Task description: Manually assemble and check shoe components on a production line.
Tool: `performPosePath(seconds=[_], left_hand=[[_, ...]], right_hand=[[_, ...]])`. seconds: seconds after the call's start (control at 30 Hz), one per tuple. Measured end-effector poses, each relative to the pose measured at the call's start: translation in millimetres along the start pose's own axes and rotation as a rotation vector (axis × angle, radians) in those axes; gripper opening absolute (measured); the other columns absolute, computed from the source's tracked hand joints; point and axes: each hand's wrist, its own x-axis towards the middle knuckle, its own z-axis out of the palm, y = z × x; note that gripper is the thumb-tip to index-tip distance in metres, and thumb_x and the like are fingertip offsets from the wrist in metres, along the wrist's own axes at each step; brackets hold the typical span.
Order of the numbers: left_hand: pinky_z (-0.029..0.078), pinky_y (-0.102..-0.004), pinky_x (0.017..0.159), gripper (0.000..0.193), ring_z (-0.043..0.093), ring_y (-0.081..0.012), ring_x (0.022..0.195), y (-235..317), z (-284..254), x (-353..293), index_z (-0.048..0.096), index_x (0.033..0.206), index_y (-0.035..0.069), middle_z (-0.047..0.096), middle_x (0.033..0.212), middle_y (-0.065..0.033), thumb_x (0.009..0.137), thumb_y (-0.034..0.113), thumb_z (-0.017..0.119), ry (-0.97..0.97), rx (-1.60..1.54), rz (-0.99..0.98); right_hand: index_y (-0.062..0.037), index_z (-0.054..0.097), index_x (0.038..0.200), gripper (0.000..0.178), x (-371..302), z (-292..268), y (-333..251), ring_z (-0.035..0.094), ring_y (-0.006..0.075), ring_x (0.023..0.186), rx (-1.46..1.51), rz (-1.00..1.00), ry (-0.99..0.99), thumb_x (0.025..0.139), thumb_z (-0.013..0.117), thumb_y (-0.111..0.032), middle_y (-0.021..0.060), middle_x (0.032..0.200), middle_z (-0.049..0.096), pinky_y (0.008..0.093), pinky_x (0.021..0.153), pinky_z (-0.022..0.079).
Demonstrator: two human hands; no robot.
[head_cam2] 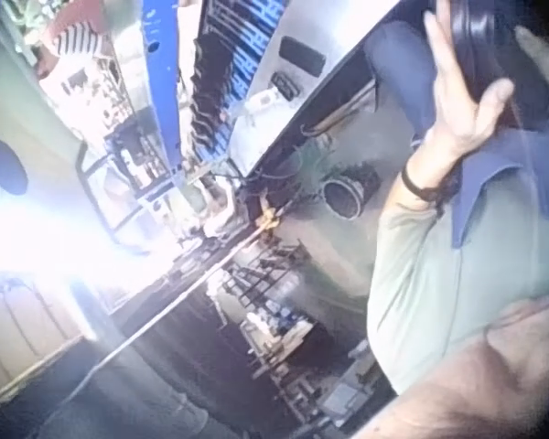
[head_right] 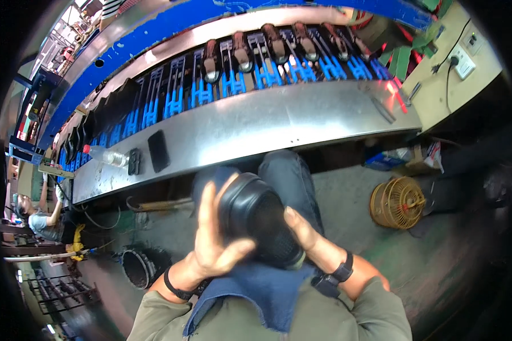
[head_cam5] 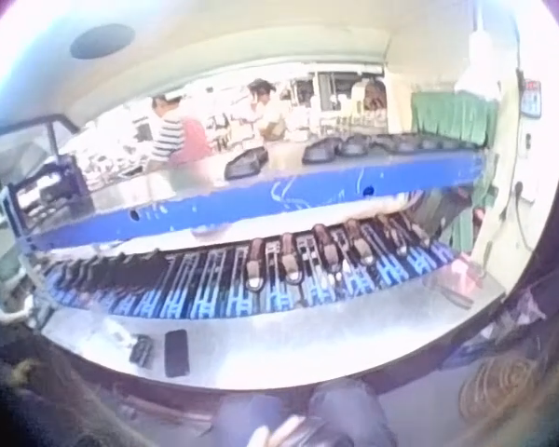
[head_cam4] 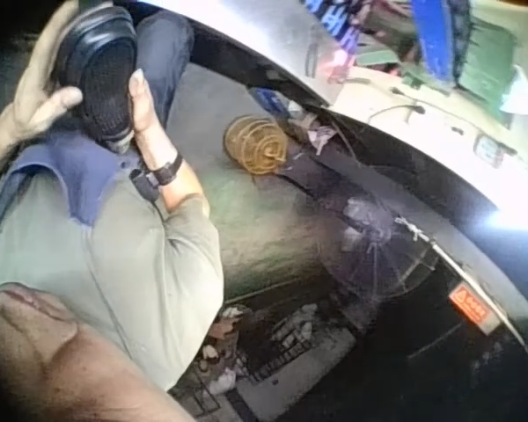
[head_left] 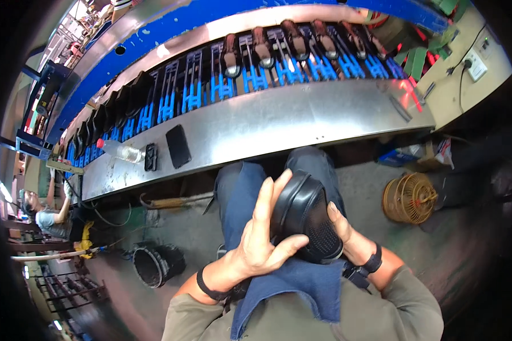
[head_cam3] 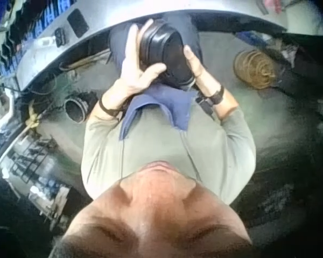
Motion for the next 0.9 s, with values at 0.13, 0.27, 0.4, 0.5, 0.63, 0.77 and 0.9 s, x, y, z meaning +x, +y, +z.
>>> performPosePath(seconds=[0.13, 0.27, 0.4, 0.5, 0.63, 0.77, 0.9], left_hand=[[0.051, -0.0414, 0.101, 0.095, 0.063, -0.0403, 0.119, -3.5, 4.6, 1.4, 0.036, 0.149, -0.01, 0.059, 0.132, -0.0307, 0.076, 0.019, 0.089, -0.034, 0.11, -0.054], [0.058, -0.0377, 0.075, 0.077, 0.073, -0.0322, 0.082, -8.6, -9.1, 25.7, 0.047, 0.146, -0.003, 0.071, 0.099, -0.0224, 0.081, 0.016, 0.084, -0.084, 0.127, -0.048], [0.058, -0.0355, 0.071, 0.064, 0.073, -0.0338, 0.075, -12.0, -20.4, 30.2, 0.046, 0.148, -0.002, 0.071, 0.1, -0.0232, 0.09, 0.006, 0.071, -0.115, 0.093, -0.023], [0.058, -0.0368, 0.074, 0.065, 0.073, -0.0349, 0.079, 8.3, -19.4, 30.5, 0.043, 0.149, -0.004, 0.069, 0.111, -0.0275, 0.09, 0.003, 0.069, -0.155, 0.084, -0.13], [0.057, -0.0407, 0.092, 0.07, 0.067, -0.0415, 0.114, 16.6, -13.6, 19.2, 0.034, 0.149, -0.013, 0.054, 0.137, -0.0353, 0.091, 0.003, 0.068, -0.115, 0.167, -0.151], [0.042, -0.0433, 0.111, 0.112, 0.05, -0.0415, 0.135, 21.5, -13.0, 25.4, 0.005, 0.158, -0.006, 0.04, 0.149, -0.0327, 0.082, 0.021, 0.082, 0.072, -0.042, -0.296], [0.051, -0.0382, 0.098, 0.074, 0.061, -0.0237, 0.112, -8.7, -34.7, 41.8, 0.035, 0.141, -0.003, 0.057, 0.127, -0.0175, 0.084, 0.013, 0.078, 0.459, -0.462, -0.465]], right_hand=[[-0.0042, 0.036, 0.154, 0.077, 16.8, 17.8, -9.2, 0.05, 0.0314, 0.136, 0.377, -0.021, 0.123, 0.103, 0.037, -0.061, 0.018, 0.151, 0.047, 0.0455, 0.116, 0.04], [-0.0063, 0.048, 0.146, 0.073, 13.8, 31.9, -15.0, 0.071, 0.0426, 0.089, 0.691, 0.055, 0.097, 0.103, 0.033, -0.064, 0.0198, 0.128, 0.064, 0.0546, 0.074, 0.063], [-0.0067, 0.049, 0.144, 0.073, 18.5, 18.6, -8.9, 0.071, 0.0436, 0.078, 0.506, 0.041, -0.09, 0.102, 0.034, -0.065, 0.0196, 0.118, 0.068, 0.0561, 0.069, 0.063], [-0.0072, 0.04, 0.151, 0.081, 18.6, 6.4, -4.9, 0.068, 0.0482, 0.096, 0.721, 0.101, -0.09, 0.099, 0.036, -0.069, 0.0216, 0.134, 0.06, 0.0588, 0.084, 0.059], [-0.0024, 0.04, 0.151, 0.072, 31.6, 12.9, -2.5, 0.058, 0.0356, 0.127, 0.656, -0.094, 0.045, 0.106, 0.034, -0.057, 0.0178, 0.145, 0.054, 0.0468, 0.108, 0.049], [0.0005, 0.041, 0.15, 0.063, 56.2, 39.5, -36.1, 0.053, 0.0308, 0.133, 0.241, -0.142, 0.073, 0.109, 0.033, -0.047, 0.0211, 0.147, 0.051, 0.0425, 0.115, 0.042], [0.0031, 0.043, 0.139, 0.053, 73.4, 78.5, -32.9, 0.06, 0.0206, 0.113, -0.694, -0.251, 0.208, 0.105, 0.049, -0.038, 0.0171, 0.128, 0.061, 0.0369, 0.1, 0.048]])
